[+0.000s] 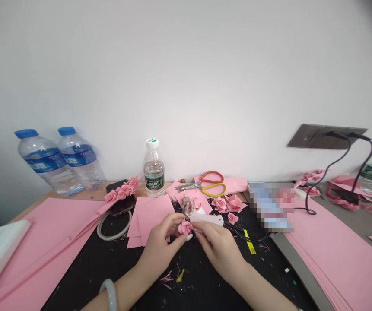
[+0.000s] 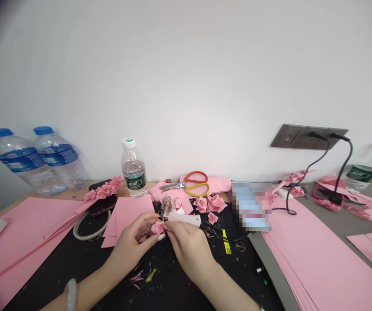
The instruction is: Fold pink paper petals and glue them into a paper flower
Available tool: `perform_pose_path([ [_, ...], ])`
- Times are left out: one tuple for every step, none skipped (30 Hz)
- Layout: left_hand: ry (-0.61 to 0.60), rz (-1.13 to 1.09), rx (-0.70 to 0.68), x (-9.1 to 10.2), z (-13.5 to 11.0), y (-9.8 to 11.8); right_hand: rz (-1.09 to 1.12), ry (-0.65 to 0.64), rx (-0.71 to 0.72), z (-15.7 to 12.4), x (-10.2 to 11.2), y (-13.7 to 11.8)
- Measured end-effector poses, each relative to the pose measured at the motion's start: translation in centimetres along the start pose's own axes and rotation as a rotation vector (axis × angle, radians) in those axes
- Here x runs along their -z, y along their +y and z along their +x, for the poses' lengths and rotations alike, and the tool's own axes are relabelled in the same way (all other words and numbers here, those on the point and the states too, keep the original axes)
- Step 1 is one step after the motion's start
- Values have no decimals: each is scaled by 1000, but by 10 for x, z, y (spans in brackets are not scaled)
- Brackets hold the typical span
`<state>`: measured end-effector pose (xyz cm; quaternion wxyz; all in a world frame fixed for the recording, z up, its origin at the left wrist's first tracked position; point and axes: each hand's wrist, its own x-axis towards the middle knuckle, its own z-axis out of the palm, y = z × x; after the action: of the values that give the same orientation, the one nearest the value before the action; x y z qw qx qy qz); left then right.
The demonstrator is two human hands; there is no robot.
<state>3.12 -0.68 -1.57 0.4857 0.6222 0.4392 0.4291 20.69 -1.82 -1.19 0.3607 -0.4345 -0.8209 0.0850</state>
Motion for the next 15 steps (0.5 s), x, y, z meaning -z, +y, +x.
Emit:
perform_pose_path([
  [9,-11,13,0,0,-1,-1,-4,-7,0,0,0],
  [13,-22,23,0,1,-2,-2,-6,-14,0,0,0],
  [14,-32,28,0,1,-3,-3,-8,-18,1,0,0],
  [12,-42,28,0,1,-3,-3,-10,-19,1,1,0],
  [11,-51,25,0,1,-4,-3,-11,-21,1,1,0],
  [10,-57,21,0,2,-4,-3,-13,-22,1,1,0],
  [10,-60,17,0,2,-4,-2,-13,-23,1,1,0],
  [11,-59,14,0,2,-4,-1,-13,-23,1,2,0],
  [10,-57,12,-1,2,-4,0,-12,-23,1,2,0],
  [8,-56,9,-1,2,-3,1,-9,-24,1,2,0],
  [5,-56,6,-1,2,-3,1,-8,-26,1,2,0],
  [0,-58,3,-1,2,-3,1,-7,-27,0,1,0],
  [-5,-63,0,0,2,-3,2,-5,-28,0,1,0],
  [-9,-68,-3,0,2,-3,3,-4,-30,0,1,0],
  [-10,-69,-5,0,2,-3,5,-3,-32,0,1,0],
])
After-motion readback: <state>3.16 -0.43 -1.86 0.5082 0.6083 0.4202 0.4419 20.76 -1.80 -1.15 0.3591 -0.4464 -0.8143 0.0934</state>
